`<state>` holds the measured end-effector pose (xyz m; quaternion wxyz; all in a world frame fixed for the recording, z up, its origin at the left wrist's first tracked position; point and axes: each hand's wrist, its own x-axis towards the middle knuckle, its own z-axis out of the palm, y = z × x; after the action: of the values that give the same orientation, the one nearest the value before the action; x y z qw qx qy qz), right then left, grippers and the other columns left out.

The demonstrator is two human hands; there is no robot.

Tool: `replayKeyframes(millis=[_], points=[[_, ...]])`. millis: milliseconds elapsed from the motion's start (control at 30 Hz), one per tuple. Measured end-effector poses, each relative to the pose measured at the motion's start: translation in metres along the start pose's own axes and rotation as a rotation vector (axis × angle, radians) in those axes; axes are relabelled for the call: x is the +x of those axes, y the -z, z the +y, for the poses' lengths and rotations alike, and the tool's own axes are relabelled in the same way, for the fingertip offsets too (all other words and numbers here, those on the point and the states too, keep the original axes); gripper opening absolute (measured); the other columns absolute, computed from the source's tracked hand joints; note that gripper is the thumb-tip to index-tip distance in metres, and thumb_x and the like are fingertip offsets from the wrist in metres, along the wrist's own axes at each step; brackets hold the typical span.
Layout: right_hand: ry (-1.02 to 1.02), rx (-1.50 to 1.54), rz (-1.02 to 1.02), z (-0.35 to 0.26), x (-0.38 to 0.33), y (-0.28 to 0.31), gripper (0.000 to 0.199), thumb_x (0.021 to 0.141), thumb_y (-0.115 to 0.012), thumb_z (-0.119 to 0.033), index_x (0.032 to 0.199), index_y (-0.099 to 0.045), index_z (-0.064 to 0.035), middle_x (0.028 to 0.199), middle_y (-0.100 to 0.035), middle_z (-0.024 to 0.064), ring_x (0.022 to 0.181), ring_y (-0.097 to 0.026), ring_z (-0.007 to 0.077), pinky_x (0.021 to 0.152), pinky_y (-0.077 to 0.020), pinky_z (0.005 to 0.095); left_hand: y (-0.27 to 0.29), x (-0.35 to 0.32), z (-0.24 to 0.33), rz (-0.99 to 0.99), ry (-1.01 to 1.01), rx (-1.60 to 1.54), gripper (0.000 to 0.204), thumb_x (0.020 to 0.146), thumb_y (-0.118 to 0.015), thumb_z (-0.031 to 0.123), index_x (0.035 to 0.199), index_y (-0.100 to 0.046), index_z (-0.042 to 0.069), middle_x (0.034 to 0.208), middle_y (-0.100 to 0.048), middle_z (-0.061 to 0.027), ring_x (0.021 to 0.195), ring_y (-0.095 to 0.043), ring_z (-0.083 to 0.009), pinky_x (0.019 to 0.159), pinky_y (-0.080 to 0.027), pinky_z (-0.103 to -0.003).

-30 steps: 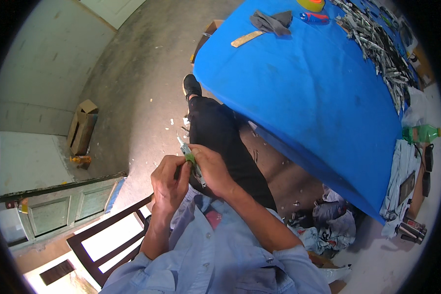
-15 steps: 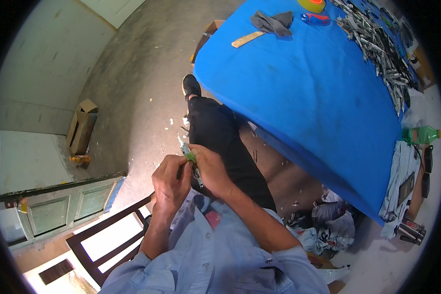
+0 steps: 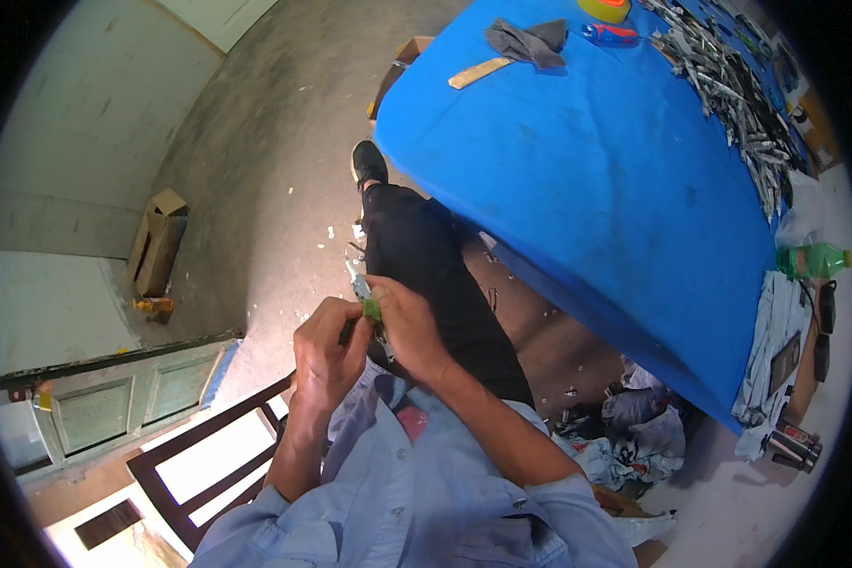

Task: The person wipes a small electronic component with a green cloth, applies a substance from a tube to it, and uses a small tool to assemble parts.

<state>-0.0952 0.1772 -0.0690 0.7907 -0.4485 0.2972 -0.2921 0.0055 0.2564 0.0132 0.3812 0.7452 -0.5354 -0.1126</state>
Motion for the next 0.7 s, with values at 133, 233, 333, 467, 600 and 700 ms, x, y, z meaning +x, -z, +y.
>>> replayKeyframes(millis=[133, 233, 333, 467, 600, 700], points=[[-0.024, -0.023, -0.002, -0.001, 0.001, 0.003, 0.036, 0.112, -0.046, -0.018, 0.130, -0.066, 0.0062, 0.109, -0.071, 0.0076, 0.100, -0.064, 0.0116, 0.089, -0.0512, 0.0282, -0.001, 0.001, 0.001, 0.014, 0.051, -0.061, 0.011, 0.088, -0.074, -0.003, 0.098, -0.069, -0.001, 0.087, -0.068, -0.0162, 0.074, -0.070, -0.0312, 0.067, -0.054, -0.037], [-0.046, -0.033, -0.003, -0.007, -0.001, 0.002, 0.036, 0.113, -0.046, -0.018, 0.129, -0.066, 0.0061, 0.107, -0.071, 0.0079, 0.099, -0.064, 0.0114, 0.088, -0.0512, 0.0279, 0.000, -0.006, 0.006, -0.039, 0.109, -0.139, 0.011, 0.089, -0.074, -0.001, 0.098, -0.070, 0.001, 0.088, -0.069, -0.0158, 0.074, -0.070, -0.0333, 0.066, -0.055, -0.040], [-0.055, -0.049, -0.018, -0.008, -0.002, 0.003, 0.036, 0.113, -0.046, -0.019, 0.129, -0.066, 0.0059, 0.106, -0.071, 0.0081, 0.099, -0.064, 0.0114, 0.088, -0.0514, 0.0282, -0.001, -0.007, 0.004, -0.032, 0.028, -0.056, 0.012, 0.088, -0.075, 0.000, 0.099, -0.070, 0.004, 0.088, -0.069, -0.0152, 0.073, -0.070, -0.0334, 0.064, -0.056, -0.041], [0.036, -0.086, -0.020, 0.002, 0.001, 0.001, 0.037, 0.114, -0.045, -0.020, 0.131, -0.065, 0.0053, 0.106, -0.071, 0.0077, 0.097, -0.065, 0.0121, 0.087, -0.0520, 0.0289, -0.004, -0.001, -0.006, 0.059, -0.054, 0.091, 0.012, 0.088, -0.074, -0.005, 0.097, -0.068, 0.000, 0.088, -0.068, -0.0168, 0.074, -0.070, -0.0334, 0.065, -0.055, -0.039], [0.070, -0.076, -0.021, 0.000, 0.002, 0.000, 0.037, 0.114, -0.045, -0.022, 0.132, -0.065, 0.0037, 0.104, -0.070, 0.0066, 0.094, -0.064, 0.0105, 0.084, -0.0520, 0.0271, -0.008, -0.002, -0.004, 0.157, 0.004, 0.004, 0.009, 0.091, -0.073, -0.004, 0.098, -0.069, -0.001, 0.086, -0.070, -0.0143, 0.073, -0.070, -0.0243, 0.066, -0.054, -0.034], [-0.126, 0.062, -0.042, -0.017, -0.002, 0.000, 0.037, 0.114, -0.046, -0.023, 0.134, -0.064, 0.0022, 0.103, -0.070, 0.0046, 0.092, -0.062, 0.0070, 0.081, -0.0507, 0.0242, -0.003, -0.004, -0.007, 0.190, 0.183, -0.159, 0.007, 0.092, -0.073, -0.002, 0.099, -0.071, -0.002, 0.084, -0.072, -0.0119, 0.073, -0.069, -0.0172, 0.066, -0.053, -0.030]])
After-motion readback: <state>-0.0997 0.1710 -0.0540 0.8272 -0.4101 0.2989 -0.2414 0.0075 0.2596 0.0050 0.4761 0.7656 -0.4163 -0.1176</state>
